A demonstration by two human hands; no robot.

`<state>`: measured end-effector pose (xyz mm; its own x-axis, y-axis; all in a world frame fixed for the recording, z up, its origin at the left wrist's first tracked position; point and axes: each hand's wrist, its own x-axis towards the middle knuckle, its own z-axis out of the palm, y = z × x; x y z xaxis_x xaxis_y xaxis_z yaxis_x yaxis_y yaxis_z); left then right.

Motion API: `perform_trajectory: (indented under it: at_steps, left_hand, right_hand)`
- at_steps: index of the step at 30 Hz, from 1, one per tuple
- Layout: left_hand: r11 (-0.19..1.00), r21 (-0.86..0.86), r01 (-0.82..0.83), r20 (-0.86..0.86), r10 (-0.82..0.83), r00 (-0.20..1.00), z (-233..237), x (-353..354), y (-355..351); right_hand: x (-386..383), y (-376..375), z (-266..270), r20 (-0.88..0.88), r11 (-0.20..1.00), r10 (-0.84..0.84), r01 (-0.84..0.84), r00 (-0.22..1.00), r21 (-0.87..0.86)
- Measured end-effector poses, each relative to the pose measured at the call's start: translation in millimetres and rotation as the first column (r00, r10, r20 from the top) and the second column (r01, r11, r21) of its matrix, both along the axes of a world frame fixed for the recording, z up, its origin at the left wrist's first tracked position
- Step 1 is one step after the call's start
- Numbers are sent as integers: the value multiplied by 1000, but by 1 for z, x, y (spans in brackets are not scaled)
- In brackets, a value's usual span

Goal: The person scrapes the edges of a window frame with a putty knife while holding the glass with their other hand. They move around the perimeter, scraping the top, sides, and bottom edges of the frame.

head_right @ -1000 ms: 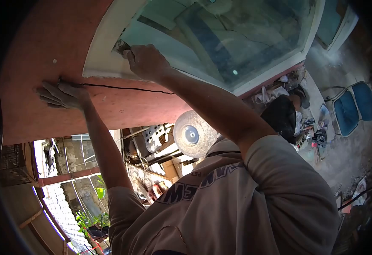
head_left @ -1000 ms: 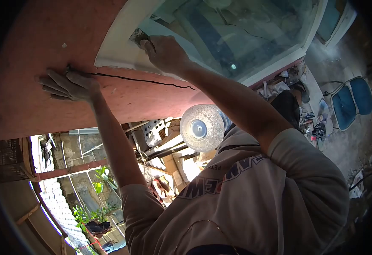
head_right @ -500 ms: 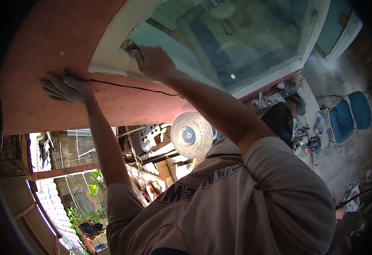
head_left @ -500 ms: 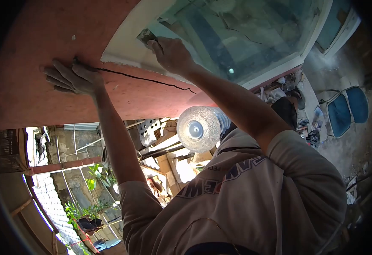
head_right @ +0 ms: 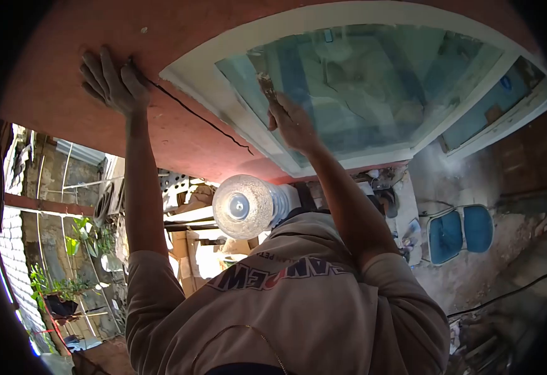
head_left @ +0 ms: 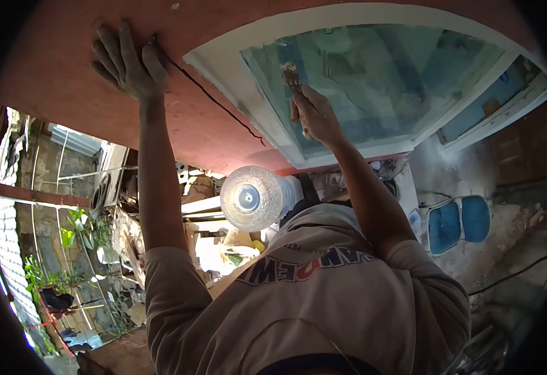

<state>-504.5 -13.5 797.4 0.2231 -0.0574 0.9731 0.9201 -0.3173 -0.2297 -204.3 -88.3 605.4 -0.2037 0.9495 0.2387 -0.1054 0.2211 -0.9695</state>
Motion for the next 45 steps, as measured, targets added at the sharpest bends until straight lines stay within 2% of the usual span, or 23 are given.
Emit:
perform_trajectory:
  at_steps: [1,3,6,9,11,13,14,16,19,21,23,25,26,27,29,30,33,34,38,40,42,44,45]
  left_hand:
    - [997,44,56,5,-57,998,1,1,3]
    - [999,30,21,17,-22,1000,-2,-1,1]
    - [999,36,27,12,-27,1000,-5,2,-1]
    - [1000,19,17,45,-18,999,-17,1,-2]
    - [1000,-17,-27,93,28,995,-27,5,-7]
    - [992,-124,-9,152,28,988,-41,8,-13]
    - [985,-170,-10,175,41,984,-47,9,-16]
    - [967,-254,5,230,56,972,-61,17,-21]
    - [935,-355,29,252,66,965,-65,23,-32]
    - [927,-370,54,265,49,963,-64,28,-34]
    - [919,-390,64,281,53,958,-65,31,-34]
    - [924,-377,67,270,41,962,-66,32,-35]
    - [926,-372,64,264,40,964,-66,32,-36]
    - [918,-392,57,266,55,962,-66,32,-37]
    - [915,-400,43,270,73,960,-64,31,-37]
    - [906,-420,50,261,67,963,-64,30,-39]
    - [898,-437,51,255,69,964,-63,31,-40]
    - [901,-432,47,256,73,964,-64,32,-40]
    - [891,-451,46,283,94,954,-66,34,-40]
    - [884,-461,70,283,72,956,-63,33,-42]
    - [884,-463,66,293,82,952,-61,35,-41]
    - [883,-465,62,308,96,947,-64,39,-40]
    - [886,-460,51,302,102,948,-64,37,-39]
  right_hand:
    - [2,-1,3,30,1000,21,-21,999,6]
    - [2,-1,1,-268,980,7,-59,963,-187]
    - [-4,5,-27,-122,983,-42,19,992,-183]
    - [-30,9,-47,-217,976,-91,44,972,-211]
    - [-36,18,-39,-167,961,-94,46,981,-271]
    - [-45,30,-25,-145,965,-182,148,972,-217]
    - [-50,32,-7,-154,977,-179,157,972,-142]
    - [-50,46,-12,-150,984,-164,150,975,-100]
    - [-42,48,-69,-119,980,-191,182,974,-80]
    - [-32,36,-94,-46,962,-129,114,991,-247]
    - [-48,45,-53,-86,962,-156,132,984,-241]
    - [-64,61,3,-187,979,-185,197,965,50]
    - [-64,57,15,-109,981,-194,194,975,-7]
    - [-63,54,-8,-117,982,-191,191,975,-11]
    - [-56,50,-80,-18,967,-254,254,967,6]
    - [-53,41,-90,-29,973,-215,212,976,-87]
    - [-66,32,-21,-39,981,-189,186,981,-60]
    - [-73,45,-7,-93,982,-184,186,979,15]
    - [-66,53,-48,-97,949,-278,289,956,129]
    - [-55,32,-66,-102,977,-195,184,976,-103]
    - [-67,31,-35,-60,962,-244,234,968,-142]
    - [-76,47,2,-157,969,-242,246,957,3]
    - [-75,57,2,-130,956,-258,273,957,109]
